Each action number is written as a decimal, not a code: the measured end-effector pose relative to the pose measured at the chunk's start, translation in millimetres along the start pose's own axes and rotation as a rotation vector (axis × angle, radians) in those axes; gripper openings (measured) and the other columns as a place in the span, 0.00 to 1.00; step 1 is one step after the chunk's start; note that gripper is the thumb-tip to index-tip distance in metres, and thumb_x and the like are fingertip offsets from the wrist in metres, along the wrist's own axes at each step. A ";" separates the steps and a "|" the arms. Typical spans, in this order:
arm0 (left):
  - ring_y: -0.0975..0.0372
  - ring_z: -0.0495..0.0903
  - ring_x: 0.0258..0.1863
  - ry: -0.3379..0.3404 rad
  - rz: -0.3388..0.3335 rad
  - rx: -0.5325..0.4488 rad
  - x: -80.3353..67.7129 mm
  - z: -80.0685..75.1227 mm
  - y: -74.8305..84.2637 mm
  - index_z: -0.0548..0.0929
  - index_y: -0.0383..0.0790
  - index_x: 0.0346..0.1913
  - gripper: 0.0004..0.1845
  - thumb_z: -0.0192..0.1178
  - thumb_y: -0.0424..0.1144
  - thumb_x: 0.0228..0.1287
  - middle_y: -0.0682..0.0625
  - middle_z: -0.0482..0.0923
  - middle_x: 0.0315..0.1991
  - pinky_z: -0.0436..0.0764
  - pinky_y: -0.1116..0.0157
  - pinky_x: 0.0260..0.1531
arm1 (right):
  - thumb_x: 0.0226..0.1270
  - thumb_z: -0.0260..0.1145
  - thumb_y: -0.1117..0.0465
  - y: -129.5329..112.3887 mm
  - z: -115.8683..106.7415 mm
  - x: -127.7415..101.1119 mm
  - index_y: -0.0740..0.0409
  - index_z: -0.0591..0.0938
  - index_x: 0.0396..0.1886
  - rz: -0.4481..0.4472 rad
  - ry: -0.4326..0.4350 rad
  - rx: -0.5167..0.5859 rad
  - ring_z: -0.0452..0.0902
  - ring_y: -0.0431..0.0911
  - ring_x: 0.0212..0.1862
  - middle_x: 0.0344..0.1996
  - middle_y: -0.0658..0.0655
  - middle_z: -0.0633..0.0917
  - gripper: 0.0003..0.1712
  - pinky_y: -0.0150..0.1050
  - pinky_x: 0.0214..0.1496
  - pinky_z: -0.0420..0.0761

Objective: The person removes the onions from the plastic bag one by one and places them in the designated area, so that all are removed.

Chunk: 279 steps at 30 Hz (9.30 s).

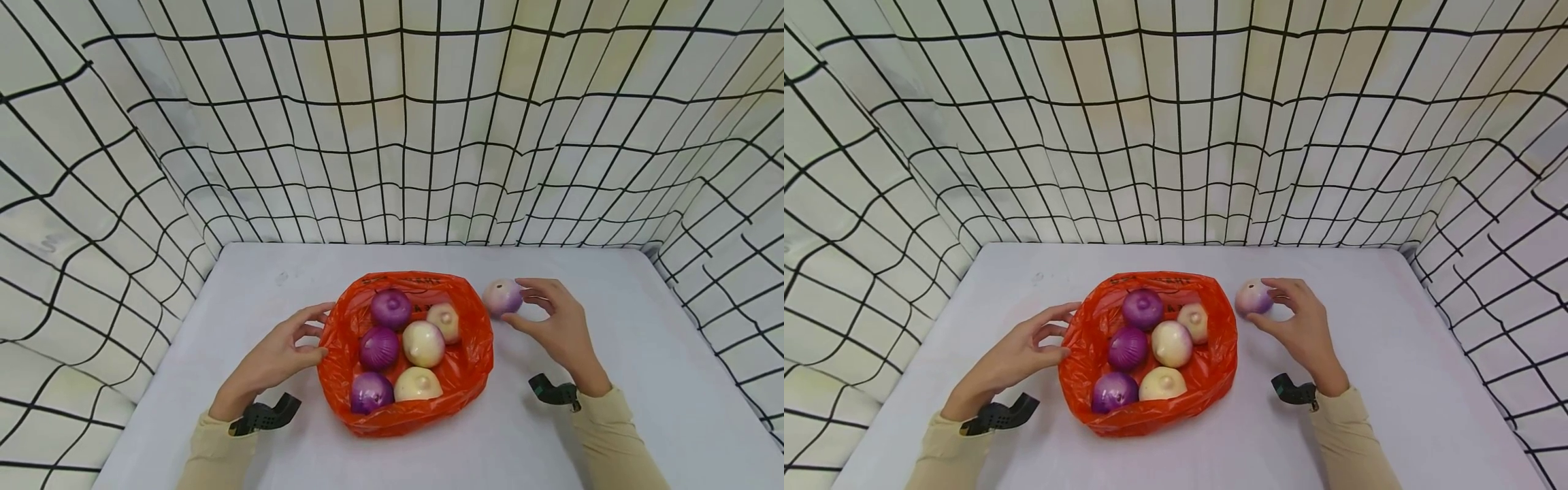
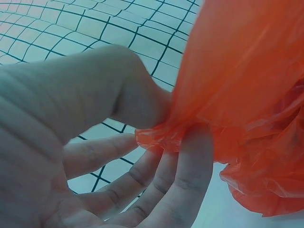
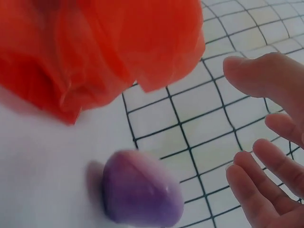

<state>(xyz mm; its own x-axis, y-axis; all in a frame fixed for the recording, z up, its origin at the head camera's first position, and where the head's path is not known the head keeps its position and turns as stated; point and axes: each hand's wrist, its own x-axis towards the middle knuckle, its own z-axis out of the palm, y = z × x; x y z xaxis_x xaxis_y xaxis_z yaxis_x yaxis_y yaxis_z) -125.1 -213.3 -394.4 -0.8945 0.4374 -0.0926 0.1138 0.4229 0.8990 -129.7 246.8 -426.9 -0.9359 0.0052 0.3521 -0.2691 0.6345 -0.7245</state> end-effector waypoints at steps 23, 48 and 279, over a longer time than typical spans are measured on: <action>0.45 0.76 0.63 -0.009 -0.002 0.017 0.6 -1.8 5.1 0.65 0.45 0.78 0.38 0.66 0.35 0.66 0.37 0.69 0.68 0.89 0.66 0.48 | 0.48 0.85 0.64 -54.0 26.6 -14.7 0.56 0.84 0.58 -0.264 -0.105 0.070 0.86 0.44 0.49 0.53 0.52 0.84 0.34 0.26 0.55 0.85; 0.46 0.76 0.63 -0.015 -0.011 -0.003 -3.3 -0.2 2.6 0.65 0.46 0.78 0.38 0.66 0.36 0.65 0.37 0.68 0.68 0.89 0.65 0.48 | 0.50 0.84 0.60 -83.8 71.3 -37.6 0.53 0.84 0.56 -0.355 -0.387 0.170 0.89 0.47 0.47 0.52 0.51 0.84 0.31 0.41 0.51 0.90; 0.45 0.76 0.64 -0.029 -0.035 0.004 -0.1 3.4 0.3 0.64 0.48 0.78 0.39 0.65 0.34 0.65 0.38 0.67 0.69 0.88 0.67 0.47 | 0.59 0.80 0.57 56.9 -24.7 2.2 0.58 0.77 0.67 0.299 0.157 0.242 0.74 0.26 0.59 0.64 0.48 0.79 0.37 0.15 0.53 0.79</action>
<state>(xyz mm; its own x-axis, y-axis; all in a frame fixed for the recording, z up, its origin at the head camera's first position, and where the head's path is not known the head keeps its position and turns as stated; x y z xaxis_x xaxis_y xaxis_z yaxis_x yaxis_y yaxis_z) -123.5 -210.5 -395.6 -0.8850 0.4450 -0.1367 0.0840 0.4413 0.8934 -141.4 302.0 -452.7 -0.9401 0.2912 0.1772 -0.0536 0.3872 -0.9205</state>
